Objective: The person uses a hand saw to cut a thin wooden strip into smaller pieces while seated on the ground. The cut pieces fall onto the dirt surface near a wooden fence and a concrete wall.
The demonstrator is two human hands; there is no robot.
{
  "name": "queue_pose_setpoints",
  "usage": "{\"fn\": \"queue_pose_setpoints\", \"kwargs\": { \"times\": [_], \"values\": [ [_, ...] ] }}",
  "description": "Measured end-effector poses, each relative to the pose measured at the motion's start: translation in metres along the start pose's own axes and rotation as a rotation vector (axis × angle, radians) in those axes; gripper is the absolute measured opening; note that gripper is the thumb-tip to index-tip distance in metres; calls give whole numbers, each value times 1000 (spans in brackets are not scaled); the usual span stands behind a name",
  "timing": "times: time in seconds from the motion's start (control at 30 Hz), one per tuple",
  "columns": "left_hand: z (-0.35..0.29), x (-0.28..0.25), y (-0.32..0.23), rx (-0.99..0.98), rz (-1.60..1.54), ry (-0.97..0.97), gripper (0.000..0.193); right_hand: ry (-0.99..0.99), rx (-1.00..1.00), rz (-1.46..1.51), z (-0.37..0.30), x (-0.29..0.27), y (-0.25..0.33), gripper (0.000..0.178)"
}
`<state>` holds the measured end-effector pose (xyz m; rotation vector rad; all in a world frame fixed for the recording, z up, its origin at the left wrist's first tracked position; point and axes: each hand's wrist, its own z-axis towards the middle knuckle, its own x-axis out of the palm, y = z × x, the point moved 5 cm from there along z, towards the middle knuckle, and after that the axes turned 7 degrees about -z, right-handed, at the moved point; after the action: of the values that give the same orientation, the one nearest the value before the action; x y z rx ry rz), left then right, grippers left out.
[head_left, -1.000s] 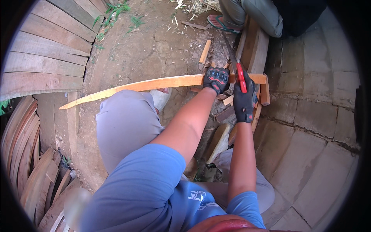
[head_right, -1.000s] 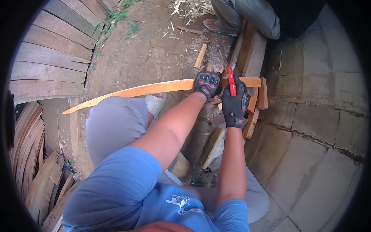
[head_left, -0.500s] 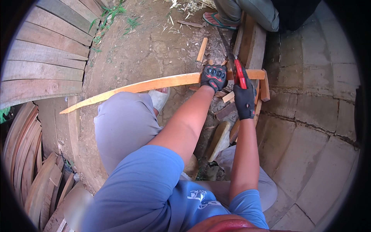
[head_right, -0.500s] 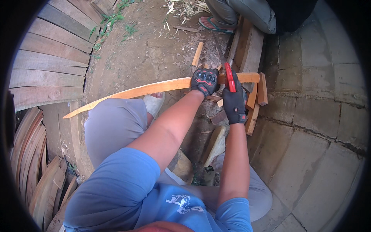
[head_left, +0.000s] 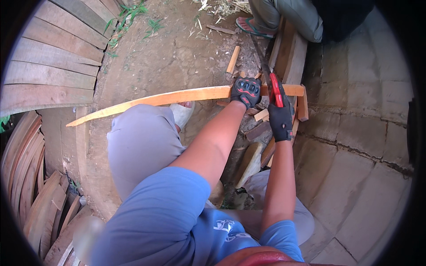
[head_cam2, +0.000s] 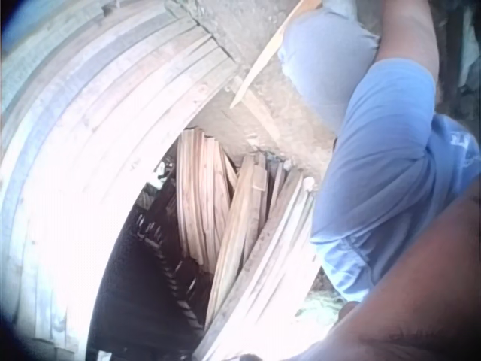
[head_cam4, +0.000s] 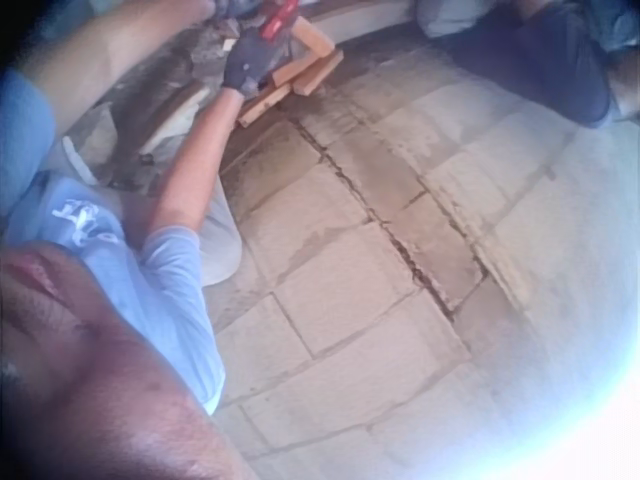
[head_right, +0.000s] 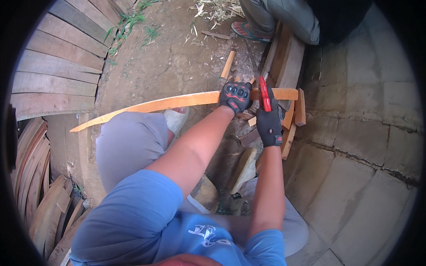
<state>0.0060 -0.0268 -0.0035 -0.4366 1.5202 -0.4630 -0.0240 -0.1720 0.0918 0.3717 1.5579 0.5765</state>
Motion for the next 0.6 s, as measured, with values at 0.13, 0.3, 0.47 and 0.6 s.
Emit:
{"fn": "queue_pose_setpoints", "kwargs": {
  "times": [0.13, 0.3, 0.47, 0.6],
  "values": [
    [-1, 1, 4, 0, 6, -6, 25, 40, 12, 2, 3, -3, 6, 61],
    [3, 5, 3, 4, 25, 16, 29, 107, 25, -11, 10, -14, 6, 63],
    [3, 6, 8, 15, -11, -57, 33, -49, 20, -173, -5, -10, 31, 53],
    [2, 0, 0, 0, -23, 15, 32, -217, -30, -248, -14, -7, 35, 53]
  ]
}}
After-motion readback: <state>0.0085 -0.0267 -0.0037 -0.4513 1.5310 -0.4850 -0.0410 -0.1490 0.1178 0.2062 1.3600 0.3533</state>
